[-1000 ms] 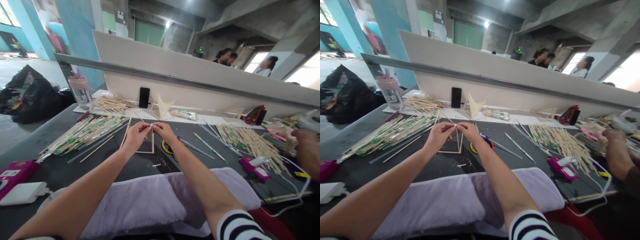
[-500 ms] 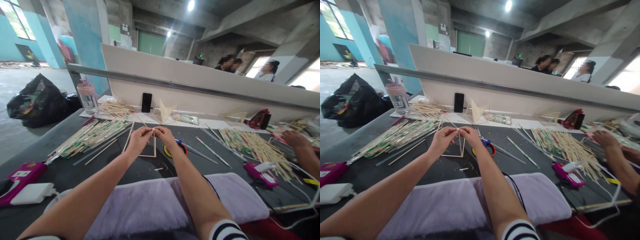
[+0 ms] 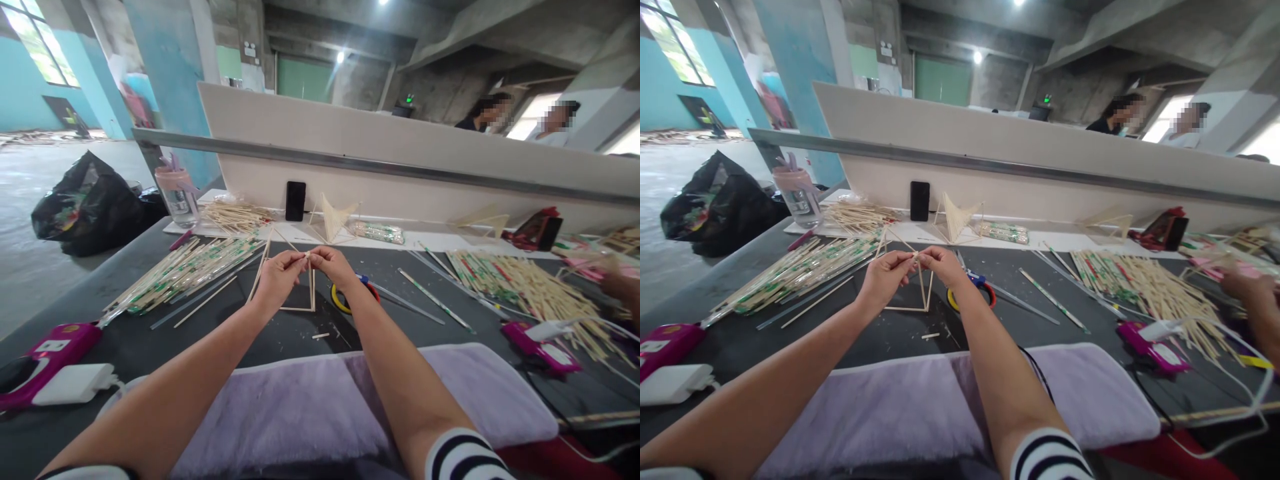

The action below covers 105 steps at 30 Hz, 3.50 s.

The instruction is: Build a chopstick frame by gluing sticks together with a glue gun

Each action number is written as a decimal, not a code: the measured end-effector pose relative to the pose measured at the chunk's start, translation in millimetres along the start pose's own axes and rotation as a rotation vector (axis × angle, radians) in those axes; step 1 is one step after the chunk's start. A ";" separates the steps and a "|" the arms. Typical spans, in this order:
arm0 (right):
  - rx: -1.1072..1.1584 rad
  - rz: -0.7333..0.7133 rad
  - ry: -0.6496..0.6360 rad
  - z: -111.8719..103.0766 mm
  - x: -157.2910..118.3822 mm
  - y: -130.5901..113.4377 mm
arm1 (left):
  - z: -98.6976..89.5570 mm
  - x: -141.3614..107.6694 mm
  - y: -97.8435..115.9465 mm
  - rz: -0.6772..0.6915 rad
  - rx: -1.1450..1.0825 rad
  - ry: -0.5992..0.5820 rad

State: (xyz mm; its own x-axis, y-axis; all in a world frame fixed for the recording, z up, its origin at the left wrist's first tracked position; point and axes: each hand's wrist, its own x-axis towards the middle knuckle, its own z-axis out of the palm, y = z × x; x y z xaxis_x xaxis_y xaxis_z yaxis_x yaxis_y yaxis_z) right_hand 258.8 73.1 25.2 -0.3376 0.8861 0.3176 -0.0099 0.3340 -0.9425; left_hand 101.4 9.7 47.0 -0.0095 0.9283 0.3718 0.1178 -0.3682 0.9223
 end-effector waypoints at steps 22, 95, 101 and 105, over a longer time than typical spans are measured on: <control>0.132 -0.030 -0.007 6.8 -1.5 -9.2 | 0.3 0.2 -5.1 0.034 0.044 0.011; 0.151 -0.015 -0.051 4.0 -1.0 -5.3 | 1.4 -1.1 -6.0 0.044 0.095 0.051; 0.145 -0.017 -0.064 2.7 0.0 -2.0 | 1.3 -1.0 -6.2 0.068 0.110 0.041; 0.153 -0.025 -0.069 2.1 -0.2 -1.4 | 1.2 -0.9 -7.3 0.084 0.134 0.048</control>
State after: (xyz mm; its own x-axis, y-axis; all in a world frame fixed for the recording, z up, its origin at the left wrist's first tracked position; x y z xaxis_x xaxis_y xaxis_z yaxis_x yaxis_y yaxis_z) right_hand 256.9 71.8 26.2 -0.3996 0.8521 0.3380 -0.1607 0.2978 -0.9410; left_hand 101.8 11.7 39.9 -0.0407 0.8897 0.4547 0.2520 -0.4312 0.8663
